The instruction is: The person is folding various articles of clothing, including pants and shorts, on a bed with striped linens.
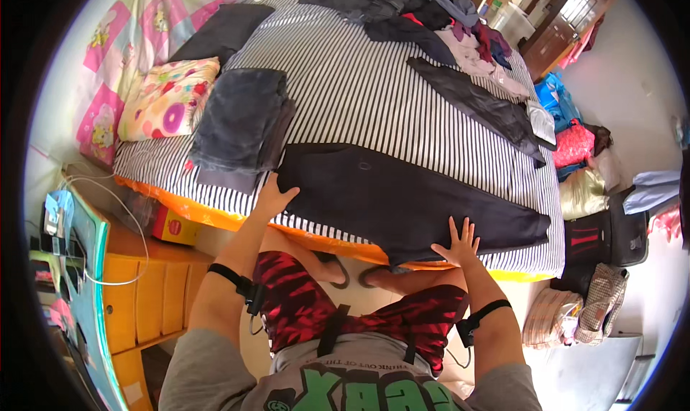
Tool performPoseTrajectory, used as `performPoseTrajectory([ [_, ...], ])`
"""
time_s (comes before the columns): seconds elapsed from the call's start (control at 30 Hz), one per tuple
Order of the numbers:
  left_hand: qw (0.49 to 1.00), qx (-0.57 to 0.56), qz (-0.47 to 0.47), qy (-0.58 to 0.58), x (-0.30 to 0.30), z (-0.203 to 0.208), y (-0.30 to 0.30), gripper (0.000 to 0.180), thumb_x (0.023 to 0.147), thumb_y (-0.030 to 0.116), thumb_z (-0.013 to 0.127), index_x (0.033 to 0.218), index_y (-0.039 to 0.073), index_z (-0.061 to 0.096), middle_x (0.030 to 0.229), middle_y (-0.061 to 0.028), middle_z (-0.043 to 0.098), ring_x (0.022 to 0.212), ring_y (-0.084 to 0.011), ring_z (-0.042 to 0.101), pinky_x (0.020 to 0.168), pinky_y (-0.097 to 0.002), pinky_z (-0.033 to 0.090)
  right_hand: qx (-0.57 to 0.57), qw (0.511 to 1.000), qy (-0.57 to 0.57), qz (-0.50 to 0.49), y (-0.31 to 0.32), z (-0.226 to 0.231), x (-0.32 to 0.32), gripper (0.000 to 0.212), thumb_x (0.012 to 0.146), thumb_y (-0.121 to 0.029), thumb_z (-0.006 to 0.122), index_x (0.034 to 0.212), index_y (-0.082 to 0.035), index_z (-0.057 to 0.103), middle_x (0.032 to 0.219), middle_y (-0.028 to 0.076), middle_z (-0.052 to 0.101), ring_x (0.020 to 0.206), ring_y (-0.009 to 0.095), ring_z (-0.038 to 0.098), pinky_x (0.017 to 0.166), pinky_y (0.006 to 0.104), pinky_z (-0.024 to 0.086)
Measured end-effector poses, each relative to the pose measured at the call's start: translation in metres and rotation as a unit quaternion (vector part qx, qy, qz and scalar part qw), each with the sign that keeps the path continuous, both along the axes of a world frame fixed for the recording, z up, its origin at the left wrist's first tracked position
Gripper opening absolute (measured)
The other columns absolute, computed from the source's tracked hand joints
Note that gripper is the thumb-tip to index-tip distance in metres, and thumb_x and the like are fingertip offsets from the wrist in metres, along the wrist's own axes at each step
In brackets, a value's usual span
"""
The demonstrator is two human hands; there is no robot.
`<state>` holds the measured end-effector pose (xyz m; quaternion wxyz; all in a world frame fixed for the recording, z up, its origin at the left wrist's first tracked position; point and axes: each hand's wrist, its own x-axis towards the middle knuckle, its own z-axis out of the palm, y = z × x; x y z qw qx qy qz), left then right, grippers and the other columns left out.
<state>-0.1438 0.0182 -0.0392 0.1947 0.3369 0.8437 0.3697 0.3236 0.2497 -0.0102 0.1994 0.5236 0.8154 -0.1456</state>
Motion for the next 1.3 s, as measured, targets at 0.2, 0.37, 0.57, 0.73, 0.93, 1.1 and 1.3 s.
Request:
performPoseTrajectory([
  [0.2,0.976,0.176,0.099,0.079,0.022,-0.017,-0.021,0.039,0.075,0.017,0.077,0.104,0.0,0.057,0.097,-0.0155,0.06,0.095,-0.0318,0.058,0.085,-0.0396,0.046,0.013,1.0,-0.005,-0.007,-0.005,0.003,-0.001,0.108,0.071,-0.08,0.056,0.152,-0.037,0.0,0.159,0.016,-0.012,0.146,0.036,-0.008,0.113,0.0606,0.005],
  [0.37,0.984,0.097,0.042,0.143,0.024,-0.013,-0.033,0.034,0.069,0.023,0.081,0.088,0.003,0.062,0.098,-0.0159,0.06,0.096,-0.0333,0.057,0.086,-0.0419,0.046,0.018,0.999,-0.021,-0.017,-0.011,0.009,-0.006,0.107,0.071,-0.079,0.056,0.152,-0.037,0.0,0.159,0.016,-0.01,0.147,0.036,-0.005,0.113,0.0598,0.011],
  [0.57,0.984,0.073,-0.016,0.162,0.025,-0.011,-0.031,0.044,0.063,0.027,0.085,0.091,-0.001,0.065,0.113,-0.0273,0.055,0.11,-0.0409,0.052,0.095,-0.0419,0.043,0.032,0.997,-0.044,-0.059,-0.026,0.011,-0.013,0.102,0.075,-0.075,0.056,0.153,-0.037,0.002,0.159,0.018,-0.004,0.147,0.037,0.003,0.112,0.0586,0.02],
  [0.73,0.987,0.069,0.02,0.142,0.027,0.0,-0.032,0.035,0.066,0.023,0.083,0.083,-0.002,0.067,0.113,-0.0272,0.058,0.104,-0.0402,0.057,0.09,-0.04,0.047,0.097,0.989,0.099,-0.057,-0.021,-0.006,0.012,0.085,0.077,-0.057,0.067,0.147,-0.026,0.032,0.153,0.025,0.02,0.142,0.041,0.021,0.109,0.0559,0.027],
  [0.93,0.997,0.053,0.011,0.063,0.017,0.009,-0.034,0.036,0.07,0.027,0.08,0.084,-0.003,0.067,0.106,-0.0253,0.064,0.105,-0.0369,0.06,0.092,-0.0391,0.045,0.225,0.918,0.249,-0.213,0.03,-0.034,0.068,0.049,0.075,-0.03,0.066,0.112,0.0,0.059,0.118,0.028,0.056,0.119,0.041,0.047,0.103,0.0458,0.038],
  [1.1,0.994,0.042,-0.041,0.095,0.01,-0.006,-0.036,0.036,0.07,0.028,0.079,0.082,-0.002,0.063,0.077,-0.0164,0.063,0.074,-0.031,0.063,0.072,-0.0388,0.049,0.217,0.845,0.288,-0.395,0.063,-0.042,0.102,0.054,0.073,-0.028,0.067,0.115,0.002,0.052,0.122,0.031,0.048,0.113,0.043,0.049,0.098,0.0487,0.041],
  [1.3,0.983,0.003,0.026,-0.18,0.005,-0.01,-0.035,0.024,0.075,0.019,0.078,0.082,0.004,0.06,0.073,-0.0048,0.06,0.073,-0.0118,0.059,0.05,-0.0227,0.048,0.331,0.735,0.313,-0.503,0.105,-0.054,0.14,0.057,0.074,-0.024,0.063,0.12,0.003,0.043,0.118,0.03,0.048,0.106,0.043,0.052,0.095,0.0493,0.043],
])
